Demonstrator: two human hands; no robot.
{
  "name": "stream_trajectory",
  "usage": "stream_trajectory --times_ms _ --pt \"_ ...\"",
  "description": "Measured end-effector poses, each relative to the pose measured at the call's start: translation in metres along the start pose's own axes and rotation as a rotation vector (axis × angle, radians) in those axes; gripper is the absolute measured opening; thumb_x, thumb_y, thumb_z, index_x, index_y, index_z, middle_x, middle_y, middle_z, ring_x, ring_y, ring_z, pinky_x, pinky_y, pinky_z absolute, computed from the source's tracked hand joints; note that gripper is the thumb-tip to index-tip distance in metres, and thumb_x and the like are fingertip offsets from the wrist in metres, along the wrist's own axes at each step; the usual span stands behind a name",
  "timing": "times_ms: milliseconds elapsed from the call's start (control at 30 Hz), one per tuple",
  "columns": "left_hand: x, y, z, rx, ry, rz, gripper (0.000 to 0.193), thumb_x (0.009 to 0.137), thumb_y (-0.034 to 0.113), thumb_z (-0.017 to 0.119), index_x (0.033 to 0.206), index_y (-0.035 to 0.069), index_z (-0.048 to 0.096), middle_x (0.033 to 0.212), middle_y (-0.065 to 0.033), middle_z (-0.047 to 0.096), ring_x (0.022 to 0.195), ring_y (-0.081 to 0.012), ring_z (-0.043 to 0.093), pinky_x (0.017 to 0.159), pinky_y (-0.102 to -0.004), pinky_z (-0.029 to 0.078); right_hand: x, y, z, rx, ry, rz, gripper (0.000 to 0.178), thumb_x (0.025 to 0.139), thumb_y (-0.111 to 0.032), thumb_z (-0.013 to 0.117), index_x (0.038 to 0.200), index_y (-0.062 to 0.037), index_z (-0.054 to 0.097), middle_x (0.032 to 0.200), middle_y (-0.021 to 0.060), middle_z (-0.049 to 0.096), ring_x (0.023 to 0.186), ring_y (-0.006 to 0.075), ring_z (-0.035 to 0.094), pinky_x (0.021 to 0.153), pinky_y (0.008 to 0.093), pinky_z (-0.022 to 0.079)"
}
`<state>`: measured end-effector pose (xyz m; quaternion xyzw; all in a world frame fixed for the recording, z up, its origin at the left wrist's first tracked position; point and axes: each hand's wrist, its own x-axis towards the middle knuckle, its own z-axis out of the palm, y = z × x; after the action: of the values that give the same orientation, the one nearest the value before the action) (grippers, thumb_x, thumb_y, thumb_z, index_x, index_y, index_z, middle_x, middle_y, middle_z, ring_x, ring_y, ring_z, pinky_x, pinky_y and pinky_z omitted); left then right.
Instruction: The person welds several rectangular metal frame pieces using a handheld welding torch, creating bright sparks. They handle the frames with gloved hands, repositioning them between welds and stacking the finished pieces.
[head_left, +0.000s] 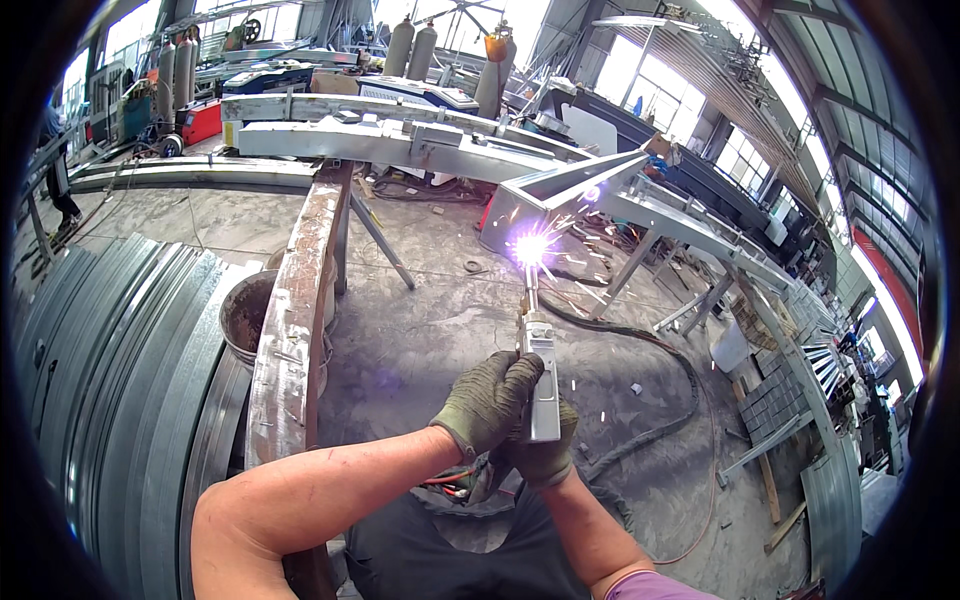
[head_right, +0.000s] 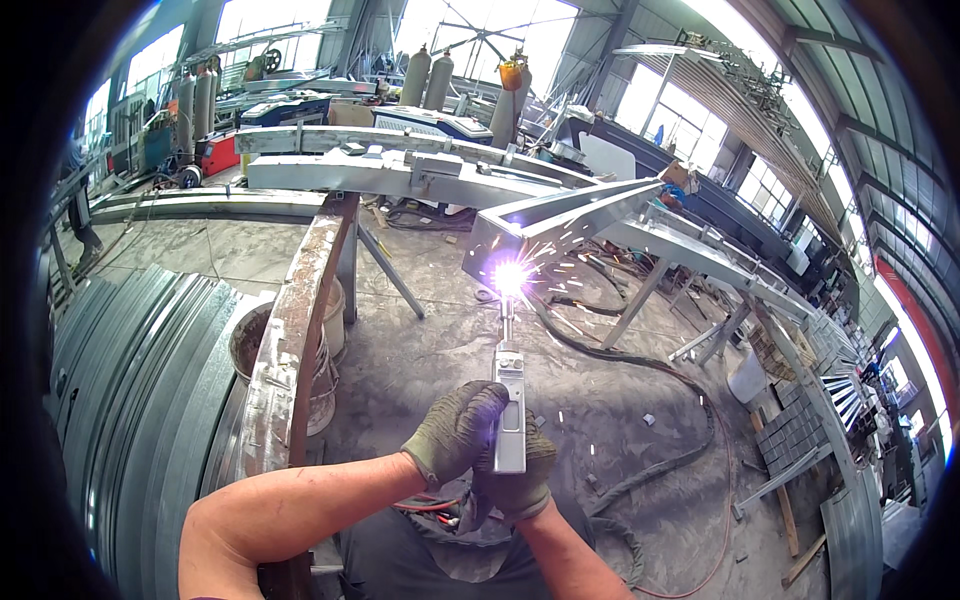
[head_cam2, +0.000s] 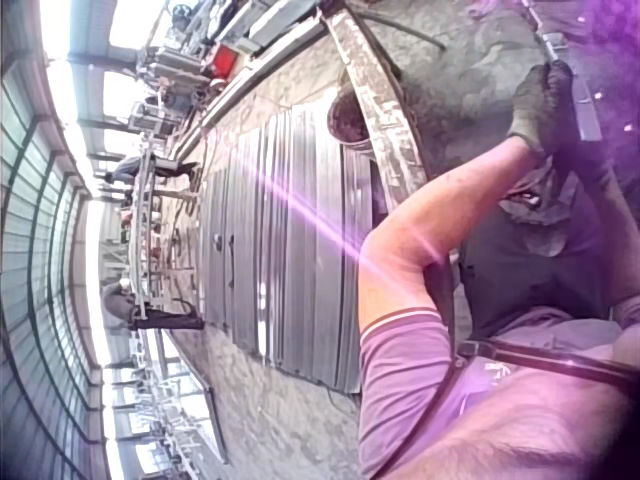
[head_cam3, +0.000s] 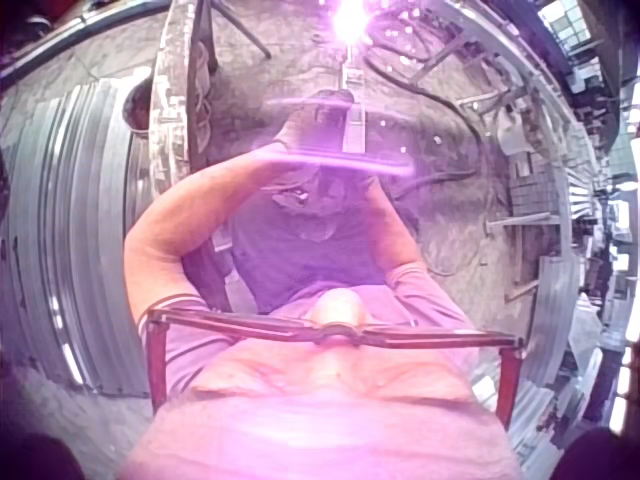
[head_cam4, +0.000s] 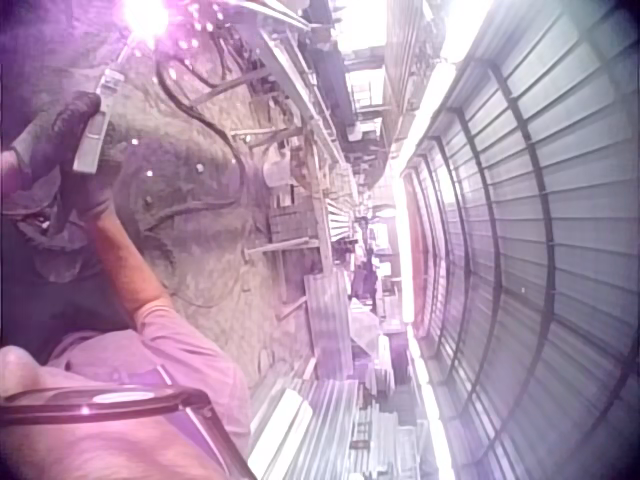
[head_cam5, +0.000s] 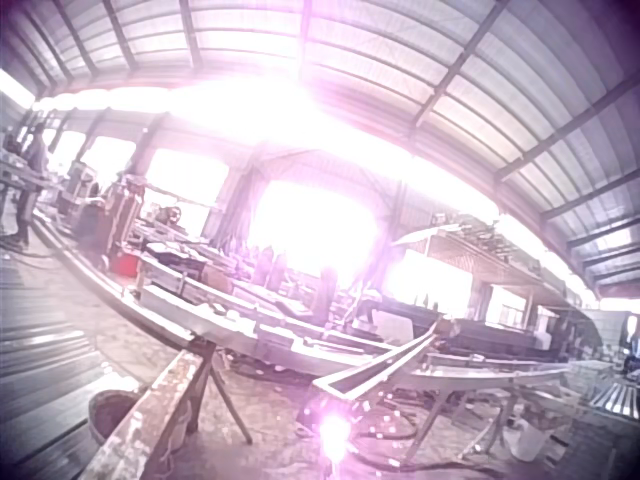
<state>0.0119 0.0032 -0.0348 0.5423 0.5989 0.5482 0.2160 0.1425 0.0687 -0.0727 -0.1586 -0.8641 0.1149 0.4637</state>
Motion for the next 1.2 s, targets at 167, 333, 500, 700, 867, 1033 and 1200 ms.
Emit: stream_trajectory --times_ms 167,333,500,700,867,1033,1200 --pt "0.0 0.0 -0.003 0.052 -0.012 -0.011 0.03 0.094 0.01 0.06 0.121 -0.001 0.066 0.115 -0.0246 0.069 0.107 -0.0439 0.068 0.094 -0.0507 0.055 0.0 0.0 0.002 -0.031 -0.006 -0.004 0.017 0.085 -0.018 0.074 0.098 -0.0077 0.068 0.08 0.0119 0.064 0.068 0.036 0.066 0.062 0.0463 0.052" --pt "-0.001 0.005 -0.003 0.044 -0.032 -0.046 0.029 0.095 0.01 0.06 0.121 -0.001 0.065 0.116 -0.0245 0.069 0.107 -0.0434 0.068 0.094 -0.0505 0.055 -0.003 0.0 0.002 0.046 0.011 0.037 0.014 0.087 -0.016 0.073 0.096 -0.0072 0.067 0.079 0.0118 0.063 0.063 0.0347 0.064 0.056 0.044 0.05" --pt "-0.002 0.001 -0.001 0.077 -0.016 0.003 0.028 0.096 0.011 0.058 0.122 0.0 0.065 0.116 -0.0247 0.069 0.106 -0.0432 0.068 0.093 -0.0503 0.056 0.0 -0.002 0.002 0.067 0.048 0.017 0.011 0.089 -0.014 0.072 0.094 -0.0062 0.066 0.077 0.0115 0.062 0.061 0.0336 0.063 0.054 0.0416 0.049" --pt "-0.002 0.003 -0.002 0.07 -0.032 -0.015 0.027 0.102 0.015 0.053 0.121 0.001 0.065 0.117 -0.0249 0.069 0.106 -0.0433 0.068 0.092 -0.0499 0.055 -0.004 0.002 0.002 0.122 0.039 0.05 0.011 0.091 -0.014 0.072 0.096 -0.0063 0.067 0.079 0.0124 0.064 0.063 0.0348 0.065 0.056 0.0422 0.05" --pt "-0.003 0.001 0.0 0.082 0.002 0.001 0.035 0.107 0.026 0.045 0.115 -0.001 0.065 0.114 -0.0257 0.069 0.105 -0.044 0.067 0.092 -0.0507 0.053 -0.005 -0.001 0.0 0.105 -0.001 0.025 0.013 0.09 -0.016 0.072 0.098 -0.0066 0.068 0.084 0.013 0.066 0.068 0.0356 0.067 0.06 0.0437 0.052" --pt "-0.004 0.006 0.0 -0.002 0.004 -0.076 0.047 0.111 0.037 0.038 0.116 -0.001 0.065 0.112 -0.0259 0.07 0.103 -0.0444 0.067 0.093 -0.0499 0.052 -0.009 0.003 0.001 0.056 -0.027 0.071 0.016 0.09 -0.015 0.072 0.103 -0.0056 0.069 0.085 0.0134 0.067 0.07 0.0362 0.068 0.06 0.0438 0.053" --pt "-0.005 0.011 -0.002 -0.027 -0.007 -0.105 0.05 0.11 0.039 0.038 0.116 -0.001 0.066 0.113 -0.0268 0.071 0.106 -0.0445 0.067 0.095 -0.0498 0.051 -0.004 0.002 0.0 -0.032 -0.001 -0.059 0.016 0.089 -0.013 0.072 0.103 -0.0053 0.068 0.084 0.0143 0.067 0.069 0.0366 0.068 0.058 0.0439 0.053"
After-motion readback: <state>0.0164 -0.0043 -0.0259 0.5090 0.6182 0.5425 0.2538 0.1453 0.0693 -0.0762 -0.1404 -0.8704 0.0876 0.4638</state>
